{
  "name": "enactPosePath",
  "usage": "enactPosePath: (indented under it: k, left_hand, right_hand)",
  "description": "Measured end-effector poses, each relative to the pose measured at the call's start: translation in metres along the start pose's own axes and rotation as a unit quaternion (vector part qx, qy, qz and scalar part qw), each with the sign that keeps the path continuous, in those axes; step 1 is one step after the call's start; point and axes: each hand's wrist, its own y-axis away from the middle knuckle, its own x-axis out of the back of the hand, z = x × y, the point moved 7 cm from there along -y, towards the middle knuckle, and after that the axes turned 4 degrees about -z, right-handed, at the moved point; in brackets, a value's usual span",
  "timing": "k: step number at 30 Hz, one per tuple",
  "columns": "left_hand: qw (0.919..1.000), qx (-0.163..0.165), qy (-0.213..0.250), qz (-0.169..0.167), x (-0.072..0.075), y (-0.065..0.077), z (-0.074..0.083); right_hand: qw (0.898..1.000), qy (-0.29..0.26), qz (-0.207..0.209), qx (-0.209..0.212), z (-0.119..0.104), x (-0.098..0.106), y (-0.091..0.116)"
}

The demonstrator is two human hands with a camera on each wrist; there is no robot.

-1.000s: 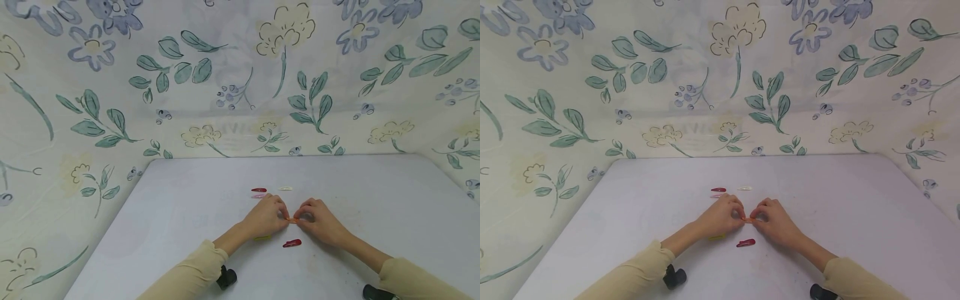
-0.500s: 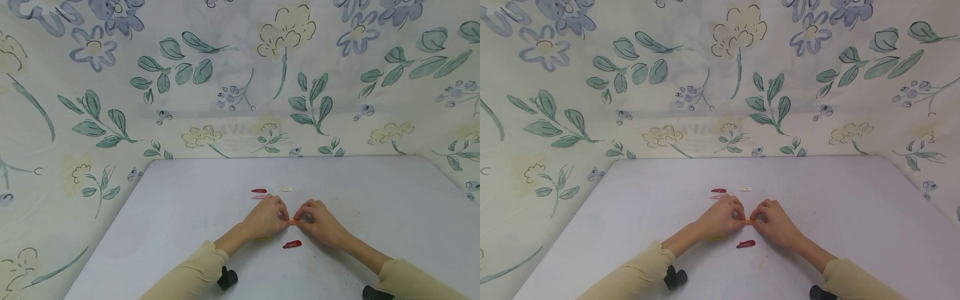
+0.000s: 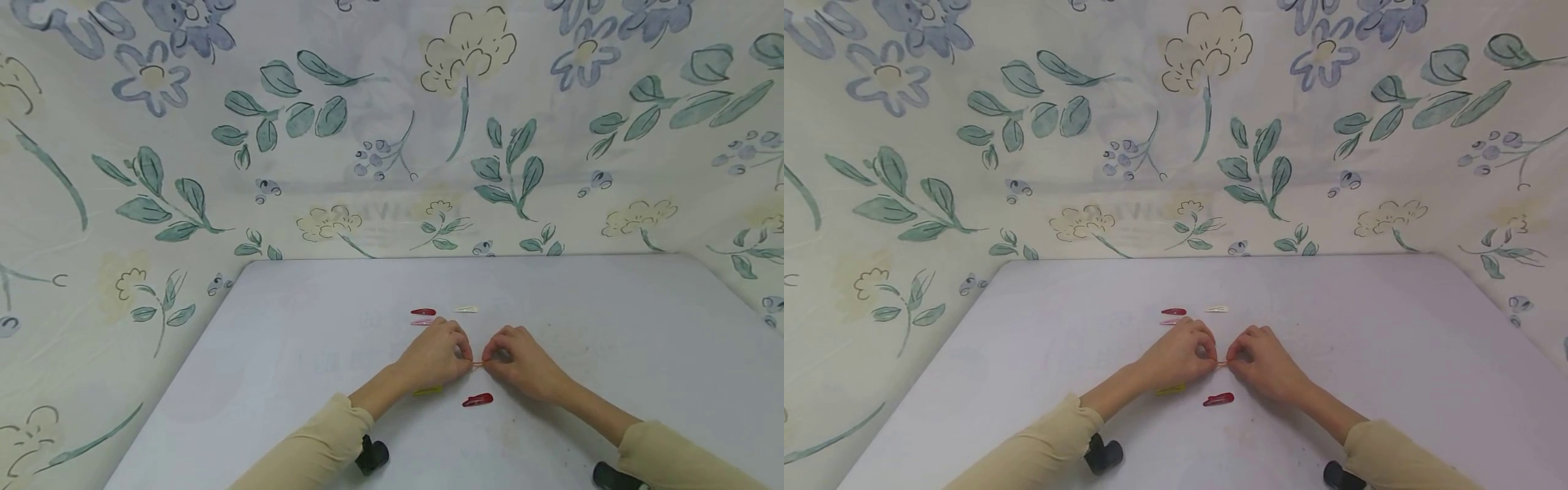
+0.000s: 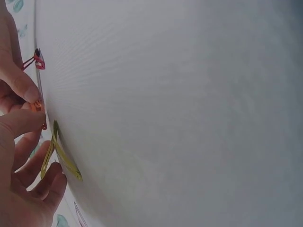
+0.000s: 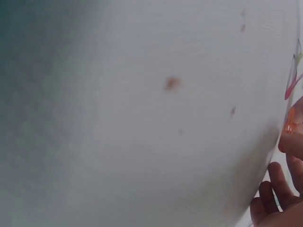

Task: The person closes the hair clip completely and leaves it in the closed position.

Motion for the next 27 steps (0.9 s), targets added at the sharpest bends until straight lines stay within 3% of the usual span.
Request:
enactPosePath:
  k: [5,11,19,23,27]
  left_hand:
    - [0.9998,0.011,0.014,-0.002,0.002,0.000,-0.001]
    - [0.9974,0.021,0.068,-0.010,0.005,0.002,-0.004]
    - [0.9925,0.035,0.113,-0.031,0.007,0.006,-0.008]
    - [0.9916,0.035,0.124,-0.012,0.012,0.007,-0.011]
    - [0.9899,0.024,0.136,0.033,0.021,0.008,-0.013]
  right_hand:
    - [1.000,-0.006,0.018,-0.005,0.001,0.002,-0.001]
    - [0.997,-0.053,0.042,-0.022,0.000,0.003,0.000]
    - [0.995,-0.067,0.071,-0.025,-0.001,0.009,-0.002]
    - [0.994,-0.071,0.079,-0.014,-0.002,0.010,-0.005]
    - [0.993,-0.073,0.089,0.006,-0.009,0.011,-0.010]
